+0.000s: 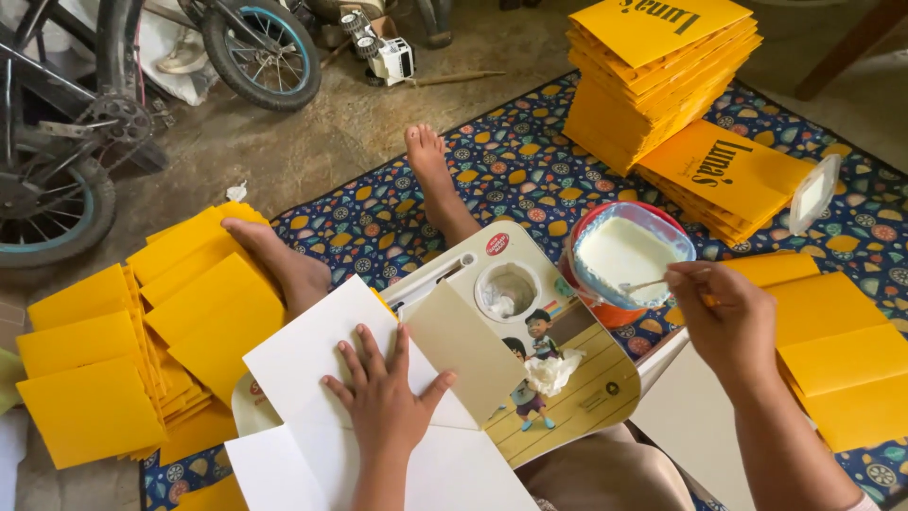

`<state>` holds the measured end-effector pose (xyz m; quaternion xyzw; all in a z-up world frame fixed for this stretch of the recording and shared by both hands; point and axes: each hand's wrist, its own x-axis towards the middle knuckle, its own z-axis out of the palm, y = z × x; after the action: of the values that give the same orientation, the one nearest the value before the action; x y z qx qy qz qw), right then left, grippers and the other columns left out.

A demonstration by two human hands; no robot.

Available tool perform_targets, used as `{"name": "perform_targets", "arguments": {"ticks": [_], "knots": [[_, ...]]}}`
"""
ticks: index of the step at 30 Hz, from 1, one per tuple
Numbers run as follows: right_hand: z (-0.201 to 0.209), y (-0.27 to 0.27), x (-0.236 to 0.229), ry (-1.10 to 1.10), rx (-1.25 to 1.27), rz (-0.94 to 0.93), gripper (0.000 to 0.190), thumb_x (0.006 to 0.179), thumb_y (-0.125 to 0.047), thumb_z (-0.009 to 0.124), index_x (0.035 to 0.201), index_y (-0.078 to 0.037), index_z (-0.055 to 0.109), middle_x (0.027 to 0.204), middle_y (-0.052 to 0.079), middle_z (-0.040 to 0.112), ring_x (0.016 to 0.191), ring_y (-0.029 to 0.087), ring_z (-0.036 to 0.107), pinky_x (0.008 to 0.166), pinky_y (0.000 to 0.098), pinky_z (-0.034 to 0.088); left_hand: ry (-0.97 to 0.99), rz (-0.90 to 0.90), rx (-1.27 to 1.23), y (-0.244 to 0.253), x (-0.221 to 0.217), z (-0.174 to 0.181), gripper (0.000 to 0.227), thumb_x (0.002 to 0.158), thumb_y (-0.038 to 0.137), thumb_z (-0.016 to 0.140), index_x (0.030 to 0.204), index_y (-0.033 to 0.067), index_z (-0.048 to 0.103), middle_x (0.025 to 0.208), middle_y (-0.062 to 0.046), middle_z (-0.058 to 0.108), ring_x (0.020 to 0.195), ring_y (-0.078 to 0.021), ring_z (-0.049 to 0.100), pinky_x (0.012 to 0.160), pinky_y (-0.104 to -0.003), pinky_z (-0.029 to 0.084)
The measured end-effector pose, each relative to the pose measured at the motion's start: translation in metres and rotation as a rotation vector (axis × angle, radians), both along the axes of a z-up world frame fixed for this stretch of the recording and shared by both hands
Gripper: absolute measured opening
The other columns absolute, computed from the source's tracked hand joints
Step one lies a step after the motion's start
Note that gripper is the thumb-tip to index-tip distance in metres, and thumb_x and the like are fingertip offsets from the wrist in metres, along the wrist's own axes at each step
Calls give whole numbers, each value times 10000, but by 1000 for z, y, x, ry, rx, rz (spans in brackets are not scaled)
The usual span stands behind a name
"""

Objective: The person sits on the floor and assembles yellow paper envelopes from a stack. They hold an envelope on a lap desk, spread white glue along the edge with a small stick, press the flap closed, and place the finished envelope on a growing pile.

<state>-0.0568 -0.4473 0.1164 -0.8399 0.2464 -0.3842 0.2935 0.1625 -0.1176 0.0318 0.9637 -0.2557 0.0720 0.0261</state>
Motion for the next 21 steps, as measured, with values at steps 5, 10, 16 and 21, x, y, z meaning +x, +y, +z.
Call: {"name": "perform_targets", "arguments": {"ticks": [5,10,16,21], "knots": [[-20,-16,-4,-229,326,3,89,1109,47,603,1126,133,620,1005,186,709,901,190,697,808,232,564,-20,-3,13,3,1,-5,1031,721,944,520,1543,337,387,1655,-241,186,1501,-542,93,1070,-805,24],[-23,-19,-3,-236,450,-30,107,1103,26,604,1152,120,621,1010,187,701,886,202,697,825,256,580,-30,-11,13,4,1,-9,1023,732,948,500,1541,333,388,1655,-244,179,1506,-540,75,1078,-800,4],[-16,-19,5,-106,255,-66,79,1044,41,669,1018,105,632,1058,190,736,804,213,691,696,284,550,-21,-6,29,3,2,-7,1025,741,957,474,1546,330,373,1657,-242,163,1506,-537,68,1077,-802,22],[-1,-11,15,71,-75,-72,102,938,71,753,1039,56,759,898,141,769,598,174,647,524,283,487,-9,-3,14,3,1,-7,1017,741,953,481,1540,333,384,1654,-240,174,1507,-534,68,1084,-796,6]]}}
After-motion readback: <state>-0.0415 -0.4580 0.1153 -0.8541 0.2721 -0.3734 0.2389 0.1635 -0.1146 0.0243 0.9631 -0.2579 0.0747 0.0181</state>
